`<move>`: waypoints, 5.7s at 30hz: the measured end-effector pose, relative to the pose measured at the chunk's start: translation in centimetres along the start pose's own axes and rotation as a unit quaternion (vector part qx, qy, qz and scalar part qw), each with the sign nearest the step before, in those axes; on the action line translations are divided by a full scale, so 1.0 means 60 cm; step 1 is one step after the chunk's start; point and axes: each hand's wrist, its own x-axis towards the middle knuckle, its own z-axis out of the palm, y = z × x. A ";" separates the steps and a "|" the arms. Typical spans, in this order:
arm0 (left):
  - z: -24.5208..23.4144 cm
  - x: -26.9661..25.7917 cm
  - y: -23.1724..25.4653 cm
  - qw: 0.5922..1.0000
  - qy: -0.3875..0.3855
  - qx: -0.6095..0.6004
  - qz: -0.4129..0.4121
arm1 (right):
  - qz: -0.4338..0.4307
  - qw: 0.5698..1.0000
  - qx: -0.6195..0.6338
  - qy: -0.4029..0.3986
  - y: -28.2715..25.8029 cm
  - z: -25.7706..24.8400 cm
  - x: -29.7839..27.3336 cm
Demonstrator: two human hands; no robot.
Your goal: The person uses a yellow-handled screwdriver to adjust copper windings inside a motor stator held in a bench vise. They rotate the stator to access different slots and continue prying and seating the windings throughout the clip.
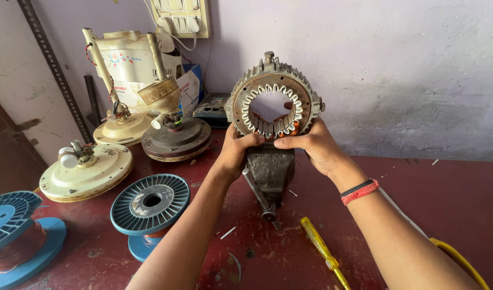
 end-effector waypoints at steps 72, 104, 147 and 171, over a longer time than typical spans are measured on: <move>-0.003 -0.004 0.015 0.999 -0.033 0.028 0.007 | 0.164 0.867 -0.469 0.042 -0.119 -0.040 -0.033; 0.005 -0.009 0.018 0.999 -0.031 -0.009 0.000 | 0.246 0.834 -0.398 -0.291 -0.185 0.007 -0.082; 0.015 -0.014 0.027 0.998 -0.043 0.022 0.030 | -0.384 0.884 -0.262 0.055 -0.184 0.016 -0.055; 0.014 -0.012 0.022 0.998 -0.042 0.022 0.028 | -0.367 0.895 -0.248 0.050 -0.163 0.069 -0.044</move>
